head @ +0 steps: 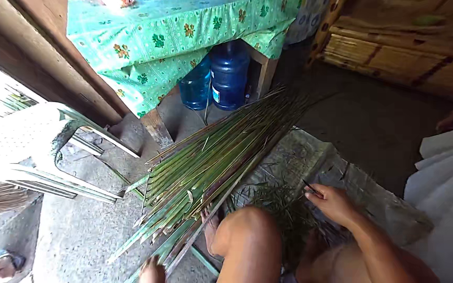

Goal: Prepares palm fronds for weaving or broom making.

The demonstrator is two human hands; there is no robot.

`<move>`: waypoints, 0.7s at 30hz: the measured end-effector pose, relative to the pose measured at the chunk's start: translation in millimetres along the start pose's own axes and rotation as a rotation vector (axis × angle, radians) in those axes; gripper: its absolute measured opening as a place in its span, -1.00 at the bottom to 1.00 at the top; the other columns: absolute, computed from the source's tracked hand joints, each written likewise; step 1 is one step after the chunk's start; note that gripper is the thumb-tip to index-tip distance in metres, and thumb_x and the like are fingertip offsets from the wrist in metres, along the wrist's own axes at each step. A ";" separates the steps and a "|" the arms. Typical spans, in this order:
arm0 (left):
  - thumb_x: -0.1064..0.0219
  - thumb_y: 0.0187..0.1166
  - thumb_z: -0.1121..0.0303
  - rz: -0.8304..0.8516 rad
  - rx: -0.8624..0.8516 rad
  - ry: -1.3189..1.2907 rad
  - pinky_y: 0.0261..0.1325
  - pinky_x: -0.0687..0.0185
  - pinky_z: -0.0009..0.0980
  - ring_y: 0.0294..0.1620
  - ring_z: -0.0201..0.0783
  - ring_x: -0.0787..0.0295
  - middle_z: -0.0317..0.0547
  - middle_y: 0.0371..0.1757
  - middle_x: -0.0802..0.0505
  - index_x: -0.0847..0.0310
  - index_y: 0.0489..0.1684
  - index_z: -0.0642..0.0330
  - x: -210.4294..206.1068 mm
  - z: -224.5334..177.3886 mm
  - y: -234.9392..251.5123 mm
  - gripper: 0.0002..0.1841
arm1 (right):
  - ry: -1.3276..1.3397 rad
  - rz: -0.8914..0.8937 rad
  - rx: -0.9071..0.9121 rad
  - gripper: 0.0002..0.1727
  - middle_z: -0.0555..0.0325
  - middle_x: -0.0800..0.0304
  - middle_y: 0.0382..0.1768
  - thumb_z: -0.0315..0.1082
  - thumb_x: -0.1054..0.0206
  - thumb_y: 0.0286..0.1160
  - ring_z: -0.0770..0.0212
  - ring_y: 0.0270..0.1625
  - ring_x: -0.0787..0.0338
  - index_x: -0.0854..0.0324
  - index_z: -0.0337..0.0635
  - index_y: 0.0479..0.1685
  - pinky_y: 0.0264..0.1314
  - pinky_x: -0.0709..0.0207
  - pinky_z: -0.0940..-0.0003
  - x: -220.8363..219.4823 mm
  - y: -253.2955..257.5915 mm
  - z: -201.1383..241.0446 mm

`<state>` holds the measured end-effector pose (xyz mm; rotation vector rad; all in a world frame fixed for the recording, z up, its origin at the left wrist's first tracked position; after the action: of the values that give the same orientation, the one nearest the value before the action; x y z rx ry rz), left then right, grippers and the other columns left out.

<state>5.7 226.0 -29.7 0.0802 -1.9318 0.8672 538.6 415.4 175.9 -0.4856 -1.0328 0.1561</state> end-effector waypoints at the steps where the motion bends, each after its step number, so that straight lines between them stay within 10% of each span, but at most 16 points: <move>1: -0.22 0.67 0.44 -0.016 -0.075 -0.082 0.61 -0.32 0.34 0.57 0.42 -0.49 0.45 0.50 -0.62 -0.59 0.47 0.36 -6.0 -48.7 17.0 -0.58 | -0.003 0.000 0.004 -0.65 -0.15 -0.76 -0.20 -0.25 -0.24 0.76 -0.06 -0.19 -0.71 -0.67 -0.25 0.32 0.01 -0.54 -0.11 -1.7 1.8 0.2; 8: -0.10 0.82 0.15 0.301 -0.369 0.020 0.61 -0.29 0.34 0.69 0.25 -0.40 0.16 0.65 -0.56 -0.36 0.75 0.01 -56.4 -287.2 80.1 -0.48 | 0.028 -0.017 -0.001 -0.68 -0.15 -0.76 -0.24 -0.29 -0.26 0.74 -0.03 -0.23 -0.70 -0.69 -0.27 0.29 -0.02 -0.54 -0.09 2.4 6.3 0.2; 21: -0.14 0.80 0.11 0.342 -0.243 0.466 0.63 -0.29 0.21 0.81 0.32 -0.10 0.21 0.77 -0.35 -0.50 0.63 0.06 -78.1 -256.7 87.5 -0.52 | 0.082 -0.039 -0.026 -0.68 -0.05 -0.73 -0.29 -0.26 -0.27 0.74 0.07 -0.30 -0.66 -0.70 -0.23 0.29 -0.10 -0.53 0.01 16.5 -2.6 -10.2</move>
<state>204.8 421.8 -70.7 -0.5641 -1.6106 0.7775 555.5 415.7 185.8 -0.4913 -0.9643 0.0876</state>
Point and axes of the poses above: each hand's wrist, its own y-axis towards the middle knuckle, its own x-axis out of the back of the hand, z = x × y, the point moved 4 cm from there along y, towards the middle knuckle
